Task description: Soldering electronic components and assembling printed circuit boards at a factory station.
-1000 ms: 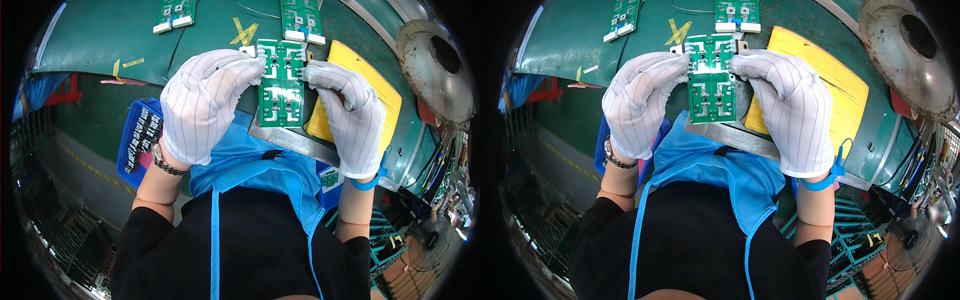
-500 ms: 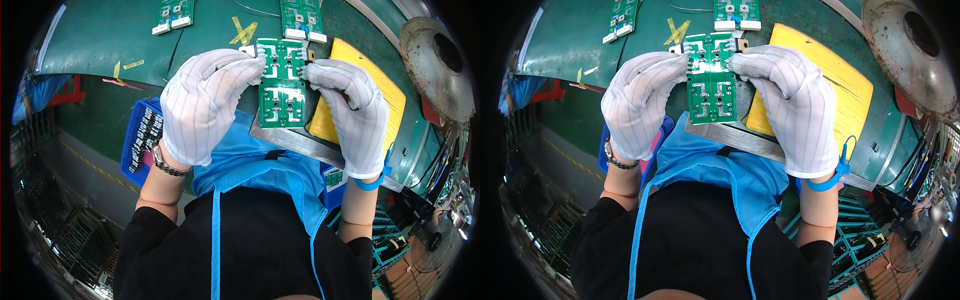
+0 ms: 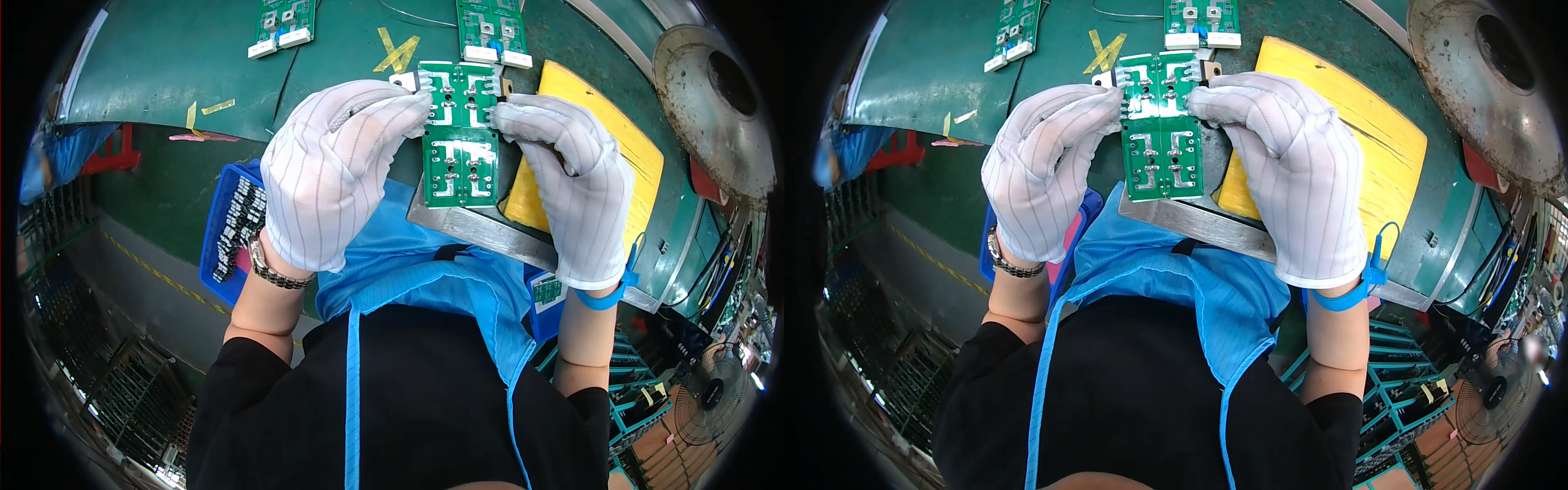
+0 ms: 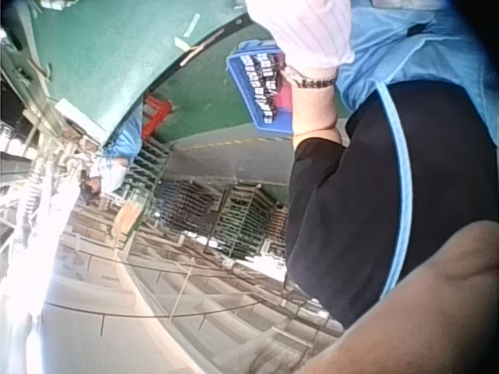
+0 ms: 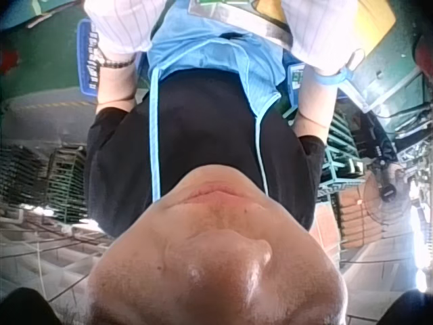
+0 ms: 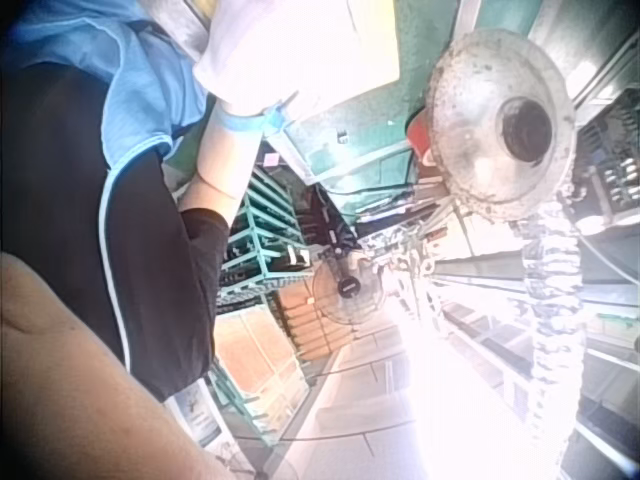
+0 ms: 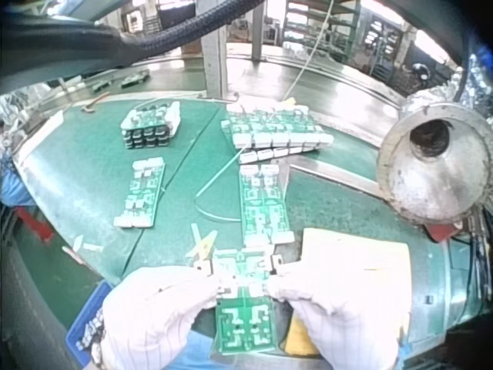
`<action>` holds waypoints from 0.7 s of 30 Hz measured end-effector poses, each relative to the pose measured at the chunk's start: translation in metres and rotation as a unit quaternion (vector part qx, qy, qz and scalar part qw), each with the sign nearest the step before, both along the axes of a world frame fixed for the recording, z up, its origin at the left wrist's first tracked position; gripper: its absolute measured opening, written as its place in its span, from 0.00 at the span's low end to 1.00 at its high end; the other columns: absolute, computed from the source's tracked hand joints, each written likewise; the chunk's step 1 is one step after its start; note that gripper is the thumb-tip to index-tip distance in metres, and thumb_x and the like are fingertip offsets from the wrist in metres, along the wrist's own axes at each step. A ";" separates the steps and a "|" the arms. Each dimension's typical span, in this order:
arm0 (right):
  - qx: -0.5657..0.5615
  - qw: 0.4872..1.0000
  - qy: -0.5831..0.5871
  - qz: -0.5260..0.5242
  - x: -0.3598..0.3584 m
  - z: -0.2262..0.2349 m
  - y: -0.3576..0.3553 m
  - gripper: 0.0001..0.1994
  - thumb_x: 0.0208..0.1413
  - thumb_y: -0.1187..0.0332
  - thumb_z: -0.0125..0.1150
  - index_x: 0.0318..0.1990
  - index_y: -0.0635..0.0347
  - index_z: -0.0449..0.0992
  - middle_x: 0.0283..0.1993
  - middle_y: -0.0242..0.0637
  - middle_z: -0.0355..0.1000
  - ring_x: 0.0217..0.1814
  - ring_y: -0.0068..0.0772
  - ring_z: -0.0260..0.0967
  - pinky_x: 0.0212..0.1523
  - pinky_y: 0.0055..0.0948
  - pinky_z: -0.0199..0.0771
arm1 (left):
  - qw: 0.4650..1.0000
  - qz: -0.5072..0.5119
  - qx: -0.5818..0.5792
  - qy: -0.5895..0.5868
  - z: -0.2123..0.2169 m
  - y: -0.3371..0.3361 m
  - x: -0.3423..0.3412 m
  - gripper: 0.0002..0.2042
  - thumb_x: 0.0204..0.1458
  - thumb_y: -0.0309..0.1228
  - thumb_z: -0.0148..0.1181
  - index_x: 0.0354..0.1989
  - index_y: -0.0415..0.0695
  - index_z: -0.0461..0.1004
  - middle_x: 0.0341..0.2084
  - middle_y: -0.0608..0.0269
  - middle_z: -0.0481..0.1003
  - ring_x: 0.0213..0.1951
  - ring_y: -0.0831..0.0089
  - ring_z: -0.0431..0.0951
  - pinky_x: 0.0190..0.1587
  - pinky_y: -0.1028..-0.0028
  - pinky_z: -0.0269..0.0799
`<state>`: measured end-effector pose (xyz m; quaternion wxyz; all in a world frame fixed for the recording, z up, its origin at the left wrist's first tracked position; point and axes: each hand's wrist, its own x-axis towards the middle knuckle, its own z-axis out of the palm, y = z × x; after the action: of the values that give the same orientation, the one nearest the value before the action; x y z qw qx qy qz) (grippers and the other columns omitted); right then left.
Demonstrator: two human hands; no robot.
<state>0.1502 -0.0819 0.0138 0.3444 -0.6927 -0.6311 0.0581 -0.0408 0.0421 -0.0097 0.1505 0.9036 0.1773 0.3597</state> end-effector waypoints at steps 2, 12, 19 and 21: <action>-0.009 1.000 -0.012 -0.002 0.000 0.001 -0.001 0.10 0.46 0.79 0.63 0.38 0.58 0.80 0.42 0.35 0.78 0.47 0.35 0.75 0.49 0.29 0.73 | 1.000 0.003 0.001 0.001 0.002 -0.001 0.001 0.13 0.40 0.17 0.66 0.37 0.42 0.80 0.34 0.60 0.81 0.40 0.63 0.80 0.42 0.71 0.76; 0.016 0.999 -0.031 -0.004 0.000 0.001 -0.004 0.14 0.47 0.82 0.60 0.41 0.56 0.80 0.44 0.36 0.77 0.48 0.38 0.74 0.48 0.31 0.74 | 1.000 0.004 0.006 0.022 0.006 -0.004 0.003 0.15 0.40 0.18 0.66 0.39 0.44 0.81 0.35 0.58 0.80 0.39 0.63 0.80 0.41 0.71 0.77; 0.116 0.986 0.118 -0.031 -0.007 0.023 -0.029 0.14 0.48 0.83 0.56 0.44 0.65 0.76 0.47 0.43 0.72 0.48 0.32 0.70 0.49 0.30 0.71 | 0.998 0.017 0.039 0.036 0.004 -0.004 -0.005 0.15 0.40 0.18 0.66 0.40 0.43 0.80 0.35 0.59 0.79 0.39 0.63 0.80 0.41 0.70 0.76; 0.126 0.985 -0.007 -0.114 -0.001 0.045 -0.077 0.10 0.51 0.78 0.55 0.41 0.64 0.77 0.42 0.40 0.71 0.44 0.30 0.69 0.49 0.30 0.71 | 0.998 0.000 0.036 0.043 0.011 -0.003 0.001 0.16 0.40 0.17 0.65 0.40 0.43 0.80 0.35 0.59 0.79 0.40 0.62 0.79 0.42 0.70 0.76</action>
<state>0.1491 -0.1586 0.0590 0.4290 -0.7115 -0.5525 -0.0665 -0.0401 0.0394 0.0012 0.1102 0.9230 0.1706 0.3268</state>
